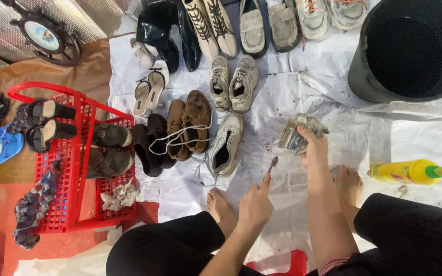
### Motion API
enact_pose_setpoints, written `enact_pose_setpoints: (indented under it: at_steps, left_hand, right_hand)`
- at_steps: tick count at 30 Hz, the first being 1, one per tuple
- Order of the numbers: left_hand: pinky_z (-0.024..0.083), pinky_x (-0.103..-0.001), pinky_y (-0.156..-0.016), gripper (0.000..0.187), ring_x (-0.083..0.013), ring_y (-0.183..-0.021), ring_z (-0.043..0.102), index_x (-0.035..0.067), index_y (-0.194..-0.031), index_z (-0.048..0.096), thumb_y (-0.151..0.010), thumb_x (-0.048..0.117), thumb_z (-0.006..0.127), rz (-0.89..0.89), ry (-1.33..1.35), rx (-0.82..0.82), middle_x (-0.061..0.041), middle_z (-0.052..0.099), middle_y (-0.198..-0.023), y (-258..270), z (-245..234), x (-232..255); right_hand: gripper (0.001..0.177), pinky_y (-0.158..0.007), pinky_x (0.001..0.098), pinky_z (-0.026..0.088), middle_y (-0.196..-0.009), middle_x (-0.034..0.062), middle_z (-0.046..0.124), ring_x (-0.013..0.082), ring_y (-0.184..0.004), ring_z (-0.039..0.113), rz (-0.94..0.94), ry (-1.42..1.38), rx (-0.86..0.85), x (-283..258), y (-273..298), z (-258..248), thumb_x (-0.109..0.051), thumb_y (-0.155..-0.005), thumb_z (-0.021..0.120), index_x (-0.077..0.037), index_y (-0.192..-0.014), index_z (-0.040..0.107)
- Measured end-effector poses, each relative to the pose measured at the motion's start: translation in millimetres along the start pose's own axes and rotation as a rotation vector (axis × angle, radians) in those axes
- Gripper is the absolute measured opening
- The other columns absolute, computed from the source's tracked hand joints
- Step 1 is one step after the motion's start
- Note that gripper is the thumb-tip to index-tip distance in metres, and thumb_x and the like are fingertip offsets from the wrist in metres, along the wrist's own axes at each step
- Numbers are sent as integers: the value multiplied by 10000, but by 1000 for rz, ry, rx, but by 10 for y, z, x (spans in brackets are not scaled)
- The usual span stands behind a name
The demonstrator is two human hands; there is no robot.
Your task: Scrubbing and wiping a sneaker to clean it using a brush and cloth.
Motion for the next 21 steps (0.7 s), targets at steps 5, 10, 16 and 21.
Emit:
enact_pose_setpoints:
  at_steps: [5,10,16,21]
  left_hand:
    - [431,-591,-467,825,-487,-489,482,234,-1679,384,-923,-82,474,1,91,103,-172,542,-971,122,-126,31]
    - [443,-558,-445,802,-453,-489,533,241,-1668,383,-936,-68,493,-16,19,92,-179,570,-963,135,-300,84]
    - [451,-349,-475,664,-178,-545,495,236,-1675,412,-1050,16,450,-184,211,-78,-40,573,-669,189,-1018,234]
    - [513,-300,-543,579,-202,-570,621,398,-1501,656,-993,143,545,-242,927,16,-79,625,-659,-262,-354,-611]
  right_hand:
    - [367,-1254,673,284,-1083,13,721,300,-1446,593,117,-28,1,-216,205,175,-300,-888,869,-202,-783,531]
    - [604,-1009,558,412,-740,-23,510,214,-909,585,134,-33,50,-109,34,164,-273,-937,879,-211,-690,331]
    - [480,-1004,504,470,-862,-10,610,218,-958,641,176,-79,96,-107,-50,109,-263,-912,897,-189,-740,455]
    - [255,-754,420,603,-928,61,698,234,-891,734,-74,-275,-81,-150,120,14,-238,-1009,860,-86,-1007,655]
Point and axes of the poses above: each hand's wrist, its own y-axis away from the middle knuckle, its own z-axis out of the palm, x = y × z, the point moved 2 cm from there along -y, towards the middle knuckle
